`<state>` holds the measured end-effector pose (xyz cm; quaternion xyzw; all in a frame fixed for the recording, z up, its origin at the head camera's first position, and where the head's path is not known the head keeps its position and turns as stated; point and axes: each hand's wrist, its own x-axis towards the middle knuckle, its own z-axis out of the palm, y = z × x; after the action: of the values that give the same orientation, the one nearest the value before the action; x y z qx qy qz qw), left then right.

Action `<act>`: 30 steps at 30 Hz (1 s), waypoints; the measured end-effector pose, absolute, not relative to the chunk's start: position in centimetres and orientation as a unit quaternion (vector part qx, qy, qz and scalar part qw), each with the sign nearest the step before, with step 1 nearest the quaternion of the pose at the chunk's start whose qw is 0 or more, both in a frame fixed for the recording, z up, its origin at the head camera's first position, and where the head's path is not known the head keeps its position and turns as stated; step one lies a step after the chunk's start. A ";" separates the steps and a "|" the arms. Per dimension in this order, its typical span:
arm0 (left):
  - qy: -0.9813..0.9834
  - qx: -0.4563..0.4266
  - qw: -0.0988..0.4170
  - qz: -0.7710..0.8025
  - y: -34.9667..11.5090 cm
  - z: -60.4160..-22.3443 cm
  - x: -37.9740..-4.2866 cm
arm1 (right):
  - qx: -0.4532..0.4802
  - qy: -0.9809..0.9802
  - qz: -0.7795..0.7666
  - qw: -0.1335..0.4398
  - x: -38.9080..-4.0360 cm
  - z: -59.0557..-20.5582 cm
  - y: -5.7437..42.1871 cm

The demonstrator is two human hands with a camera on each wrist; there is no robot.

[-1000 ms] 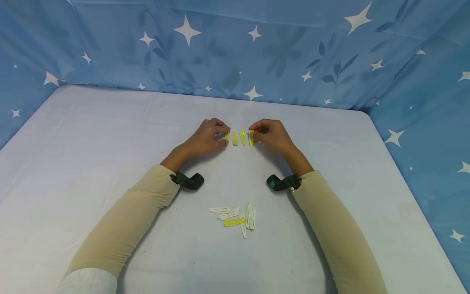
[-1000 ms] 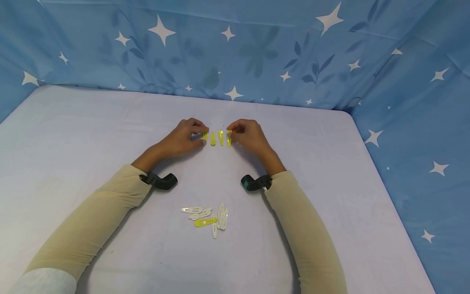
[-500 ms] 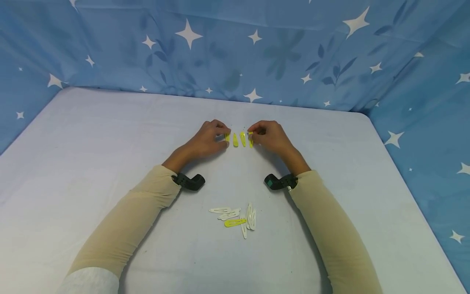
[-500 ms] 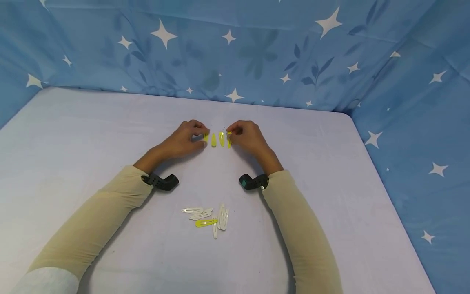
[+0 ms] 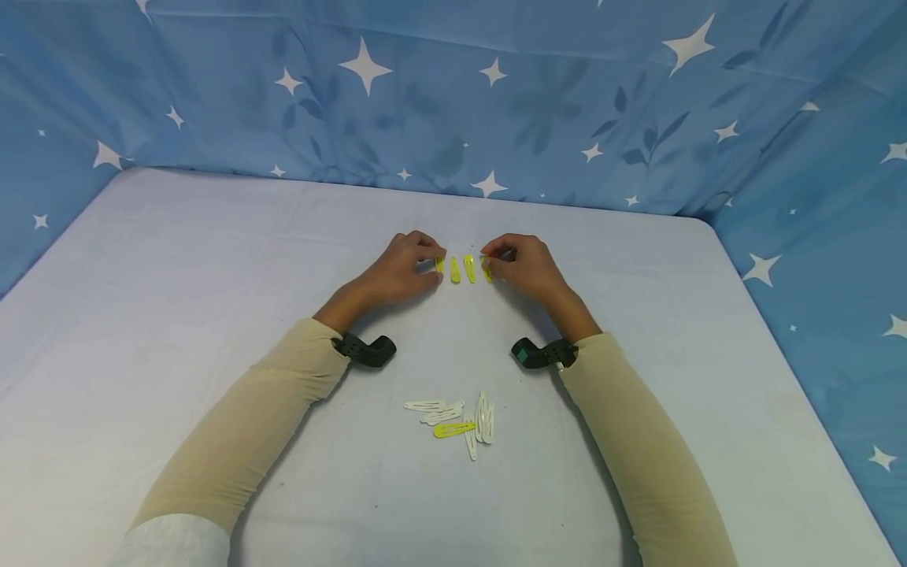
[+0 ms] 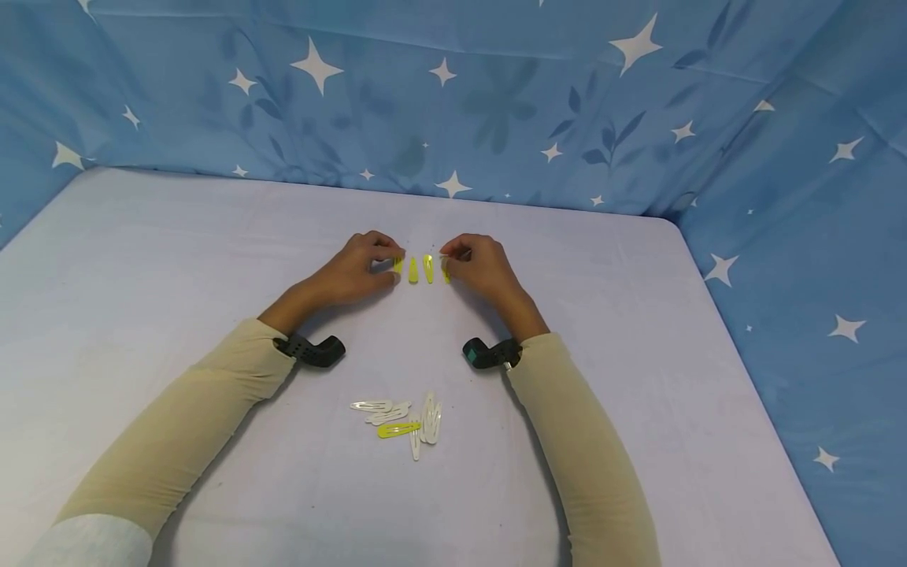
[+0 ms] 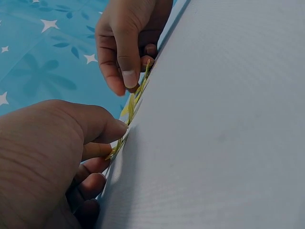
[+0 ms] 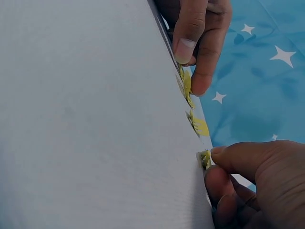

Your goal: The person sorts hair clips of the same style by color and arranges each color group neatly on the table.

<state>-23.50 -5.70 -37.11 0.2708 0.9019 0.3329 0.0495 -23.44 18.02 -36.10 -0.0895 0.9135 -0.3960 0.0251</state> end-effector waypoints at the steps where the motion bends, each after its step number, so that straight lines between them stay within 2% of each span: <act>1: 0.902 0.271 0.049 0.332 -5.7 -37.1 -23.5 | -0.088 0.914 -0.396 0.024 -23.4 -36.1 18.0; 13: 0.903 0.271 0.048 0.330 -5.6 -37.0 -23.3 | -0.089 0.900 -0.427 0.013 -22.9 -36.2 18.0; 30: 0.901 0.270 0.048 0.335 -5.7 -37.0 -23.2 | -0.081 0.886 -0.455 0.047 -22.4 -35.9 18.8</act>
<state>-23.20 -5.66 -36.98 0.2704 0.9011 0.3354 0.0482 -22.44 18.76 -35.93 -0.0813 0.8858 -0.4545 0.0467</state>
